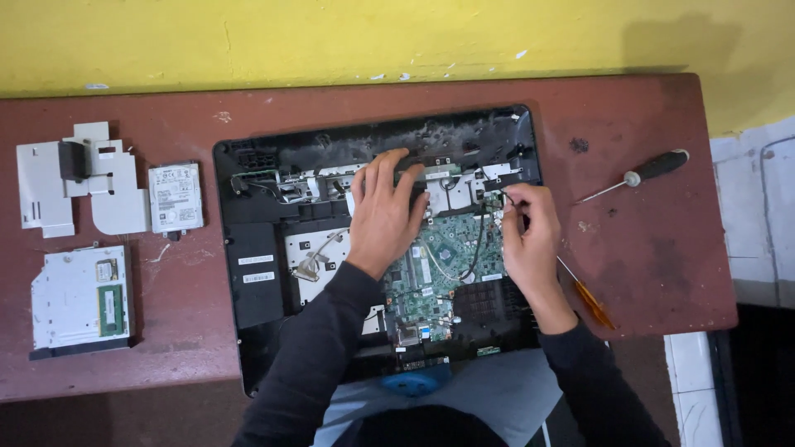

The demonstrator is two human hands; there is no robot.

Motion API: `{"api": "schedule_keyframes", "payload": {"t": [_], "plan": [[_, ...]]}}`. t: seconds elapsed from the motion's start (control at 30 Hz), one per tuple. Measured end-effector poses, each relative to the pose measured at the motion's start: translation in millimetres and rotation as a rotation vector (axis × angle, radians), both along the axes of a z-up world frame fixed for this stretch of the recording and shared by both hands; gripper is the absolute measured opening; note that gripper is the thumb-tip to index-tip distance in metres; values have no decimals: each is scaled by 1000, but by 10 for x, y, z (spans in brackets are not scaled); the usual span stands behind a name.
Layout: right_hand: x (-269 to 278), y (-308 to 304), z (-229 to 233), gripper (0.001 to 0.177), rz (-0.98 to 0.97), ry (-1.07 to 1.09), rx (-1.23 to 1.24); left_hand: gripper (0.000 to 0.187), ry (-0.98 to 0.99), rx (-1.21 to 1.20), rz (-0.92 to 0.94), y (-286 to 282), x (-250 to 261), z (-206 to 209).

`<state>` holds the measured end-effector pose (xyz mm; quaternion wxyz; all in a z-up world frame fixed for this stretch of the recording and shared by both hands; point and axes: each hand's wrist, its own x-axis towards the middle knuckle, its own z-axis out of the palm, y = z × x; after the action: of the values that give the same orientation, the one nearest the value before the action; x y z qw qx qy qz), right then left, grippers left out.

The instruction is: The person uses a screwdriver to remove screws from the internal frame of a disassembled laptop. They then use their hands to disconnect cables and remove a circuit board from the laptop chassis.

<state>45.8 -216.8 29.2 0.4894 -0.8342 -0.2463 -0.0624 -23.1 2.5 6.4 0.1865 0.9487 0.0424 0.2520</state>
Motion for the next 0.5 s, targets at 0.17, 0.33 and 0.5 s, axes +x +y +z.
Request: {"api": "schedule_keyframes", "payload": {"t": [0.17,0.33,0.5], "plan": [[19,-23,-76,31,70,-63,-110,35,-2,-11,-4,-4,-5,17],[19,-12,-58,31,66,-62,-77,36,6,-10,-2,-4,-3,12],[16,-16,-12,33,80,-49,-84,34,23,-14,7,-7,-1,-3]]}}
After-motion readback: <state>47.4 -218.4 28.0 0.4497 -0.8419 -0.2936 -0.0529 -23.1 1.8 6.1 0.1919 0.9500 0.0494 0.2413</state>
